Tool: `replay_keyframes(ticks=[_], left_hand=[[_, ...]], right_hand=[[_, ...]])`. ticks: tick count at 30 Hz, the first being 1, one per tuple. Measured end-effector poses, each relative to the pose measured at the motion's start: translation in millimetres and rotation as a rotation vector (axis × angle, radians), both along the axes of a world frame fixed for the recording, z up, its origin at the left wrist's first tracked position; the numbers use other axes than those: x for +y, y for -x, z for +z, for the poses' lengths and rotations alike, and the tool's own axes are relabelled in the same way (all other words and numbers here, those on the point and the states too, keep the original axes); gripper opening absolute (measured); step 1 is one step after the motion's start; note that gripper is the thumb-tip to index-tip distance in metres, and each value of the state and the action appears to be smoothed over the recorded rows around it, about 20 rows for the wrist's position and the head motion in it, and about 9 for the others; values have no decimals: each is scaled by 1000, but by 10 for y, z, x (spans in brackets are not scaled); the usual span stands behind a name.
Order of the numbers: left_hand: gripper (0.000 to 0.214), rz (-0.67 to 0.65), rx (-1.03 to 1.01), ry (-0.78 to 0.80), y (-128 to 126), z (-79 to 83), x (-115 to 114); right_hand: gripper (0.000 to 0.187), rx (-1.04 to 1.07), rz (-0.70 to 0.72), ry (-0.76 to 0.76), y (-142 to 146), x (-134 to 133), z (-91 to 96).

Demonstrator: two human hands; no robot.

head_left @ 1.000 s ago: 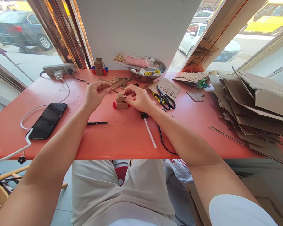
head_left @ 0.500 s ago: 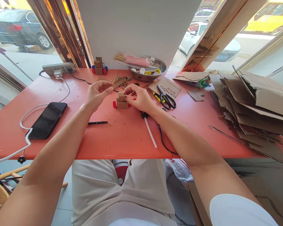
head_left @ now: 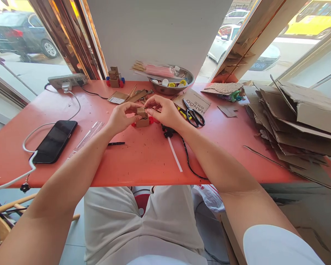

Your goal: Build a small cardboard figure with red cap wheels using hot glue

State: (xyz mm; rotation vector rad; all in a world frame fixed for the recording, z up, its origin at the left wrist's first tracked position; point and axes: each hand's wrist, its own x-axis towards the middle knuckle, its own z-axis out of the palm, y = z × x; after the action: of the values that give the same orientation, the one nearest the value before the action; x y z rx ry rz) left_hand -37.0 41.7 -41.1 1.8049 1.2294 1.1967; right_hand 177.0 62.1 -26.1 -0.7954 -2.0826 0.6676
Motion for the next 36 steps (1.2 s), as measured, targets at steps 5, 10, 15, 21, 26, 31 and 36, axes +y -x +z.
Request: replay_keyframes(ticks=[5,10,15,21,26,31,36], left_hand=[[36,-9,-19,3,21,-4,12],[32,-21,-62,-17,15,-15,15],[35,-36,-100,4,-16,-10,-7],[43,50,-270,-17,-32,10,-16],[48,86,-187,-125,-44,7,-23],[55,99,68,-158,-48,18,-81],[59,67,53,-112,-43,-5,-70]], right_hand=[[14,33,-113,-14,-110,86,70],[18,4,-73,-1,-106,73,62],[21,-114,4,-90,5,-57,50],[24,-137,-7,-110,64,-104,35],[21,-161,-15,-107,69,-78,10],[20,-101,-50,-101,65,-91,34],[20,-120,-11,-111,81,-120,38]])
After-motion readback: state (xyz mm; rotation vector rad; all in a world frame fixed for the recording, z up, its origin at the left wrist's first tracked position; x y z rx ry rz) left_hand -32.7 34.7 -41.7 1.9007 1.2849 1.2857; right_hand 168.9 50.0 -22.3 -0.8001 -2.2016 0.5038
